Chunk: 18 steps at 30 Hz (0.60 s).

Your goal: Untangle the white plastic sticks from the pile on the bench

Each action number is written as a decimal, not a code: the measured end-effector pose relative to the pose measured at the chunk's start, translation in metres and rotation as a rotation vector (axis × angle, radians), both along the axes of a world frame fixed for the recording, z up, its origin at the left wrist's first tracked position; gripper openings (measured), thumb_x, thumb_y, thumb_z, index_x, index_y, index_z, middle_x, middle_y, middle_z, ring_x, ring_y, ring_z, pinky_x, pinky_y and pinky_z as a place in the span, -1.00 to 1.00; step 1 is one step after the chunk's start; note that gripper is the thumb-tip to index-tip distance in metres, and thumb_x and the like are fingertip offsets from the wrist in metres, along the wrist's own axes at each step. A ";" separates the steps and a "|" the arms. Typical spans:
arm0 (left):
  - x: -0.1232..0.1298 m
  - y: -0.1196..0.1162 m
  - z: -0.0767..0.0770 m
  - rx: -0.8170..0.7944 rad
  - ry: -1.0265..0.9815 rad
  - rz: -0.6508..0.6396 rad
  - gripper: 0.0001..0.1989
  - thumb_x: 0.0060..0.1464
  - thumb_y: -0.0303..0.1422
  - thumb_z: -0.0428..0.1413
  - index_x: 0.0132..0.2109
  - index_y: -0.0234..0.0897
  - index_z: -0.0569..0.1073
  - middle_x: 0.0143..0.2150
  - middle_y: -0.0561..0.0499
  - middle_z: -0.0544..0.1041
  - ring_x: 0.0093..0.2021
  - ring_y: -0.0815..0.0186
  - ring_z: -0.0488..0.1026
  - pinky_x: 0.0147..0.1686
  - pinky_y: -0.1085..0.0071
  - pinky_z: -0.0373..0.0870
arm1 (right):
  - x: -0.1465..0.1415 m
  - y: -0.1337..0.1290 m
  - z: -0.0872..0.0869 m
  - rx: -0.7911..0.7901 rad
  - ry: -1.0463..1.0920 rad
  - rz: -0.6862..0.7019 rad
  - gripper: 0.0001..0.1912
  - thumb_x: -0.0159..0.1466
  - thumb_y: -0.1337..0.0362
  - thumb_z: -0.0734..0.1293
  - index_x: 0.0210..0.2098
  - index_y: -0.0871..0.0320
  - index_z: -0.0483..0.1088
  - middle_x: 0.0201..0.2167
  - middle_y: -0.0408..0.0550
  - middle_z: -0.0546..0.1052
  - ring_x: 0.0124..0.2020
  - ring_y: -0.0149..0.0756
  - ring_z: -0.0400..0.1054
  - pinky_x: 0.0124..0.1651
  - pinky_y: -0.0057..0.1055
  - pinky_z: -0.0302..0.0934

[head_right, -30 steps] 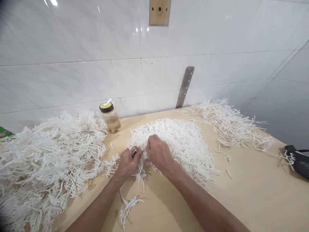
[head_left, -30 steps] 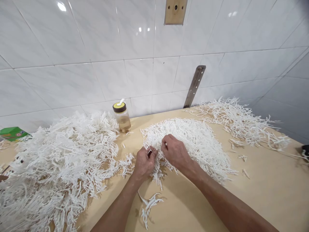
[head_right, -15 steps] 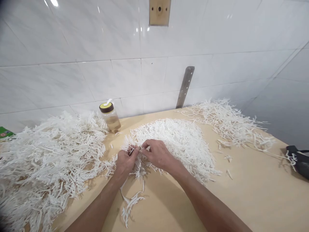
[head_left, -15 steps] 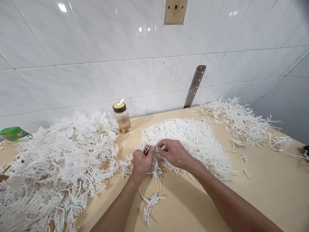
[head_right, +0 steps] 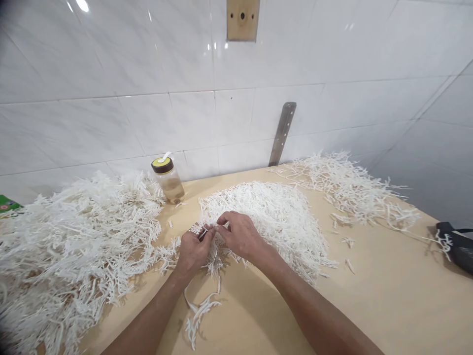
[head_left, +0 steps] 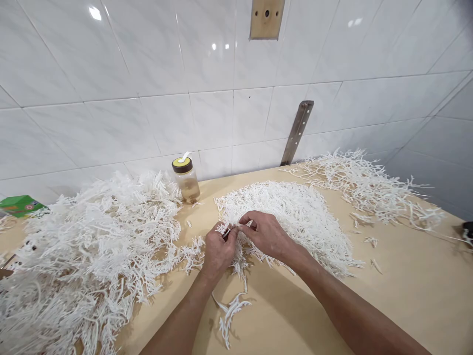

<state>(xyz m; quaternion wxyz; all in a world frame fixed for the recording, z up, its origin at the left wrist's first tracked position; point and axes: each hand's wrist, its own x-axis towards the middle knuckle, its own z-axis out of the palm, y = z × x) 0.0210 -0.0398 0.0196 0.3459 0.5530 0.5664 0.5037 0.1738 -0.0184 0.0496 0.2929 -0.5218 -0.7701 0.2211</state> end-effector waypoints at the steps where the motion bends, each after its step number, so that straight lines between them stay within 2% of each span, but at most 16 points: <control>1: 0.000 -0.001 0.000 0.004 0.004 -0.010 -0.74 0.03 -0.21 0.17 -0.34 -0.36 0.59 -0.54 0.00 0.52 -0.43 0.25 0.47 -0.39 0.43 0.32 | 0.000 0.001 0.000 -0.011 -0.009 -0.002 -0.85 0.28 0.27 0.29 -0.32 0.13 0.50 -0.34 -0.09 0.58 -0.36 -0.32 0.40 -0.27 -0.40 0.19; 8: -0.001 0.000 -0.004 -0.013 0.005 -0.046 -0.69 0.05 -0.17 0.15 -0.40 -0.37 0.55 -0.50 -0.02 0.52 -0.42 0.25 0.46 -0.37 0.42 0.32 | 0.002 0.000 0.003 -0.015 -0.066 0.011 -0.82 0.26 0.34 0.26 -0.35 0.13 0.52 -0.43 -0.12 0.56 -0.42 -0.37 0.37 -0.36 -0.45 0.13; 13: -0.001 0.000 -0.004 0.005 0.017 -0.039 -0.68 0.06 -0.17 0.14 -0.33 -0.39 0.57 -0.47 -0.03 0.55 -0.40 0.23 0.48 -0.33 0.40 0.35 | 0.002 -0.001 0.000 -0.024 -0.098 0.020 -0.82 0.25 0.37 0.25 -0.33 0.14 0.51 -0.44 -0.12 0.55 -0.43 -0.37 0.35 -0.36 -0.46 0.10; 18: 0.000 0.000 -0.003 0.006 0.059 -0.010 -0.74 0.06 -0.21 0.14 -0.32 -0.36 0.56 -0.44 -0.05 0.57 -0.38 0.22 0.50 -0.33 0.40 0.35 | -0.001 -0.002 -0.004 0.069 -0.163 0.006 -0.85 0.25 0.39 0.25 -0.33 0.15 0.47 -0.41 -0.11 0.53 -0.42 -0.37 0.33 -0.33 -0.45 0.08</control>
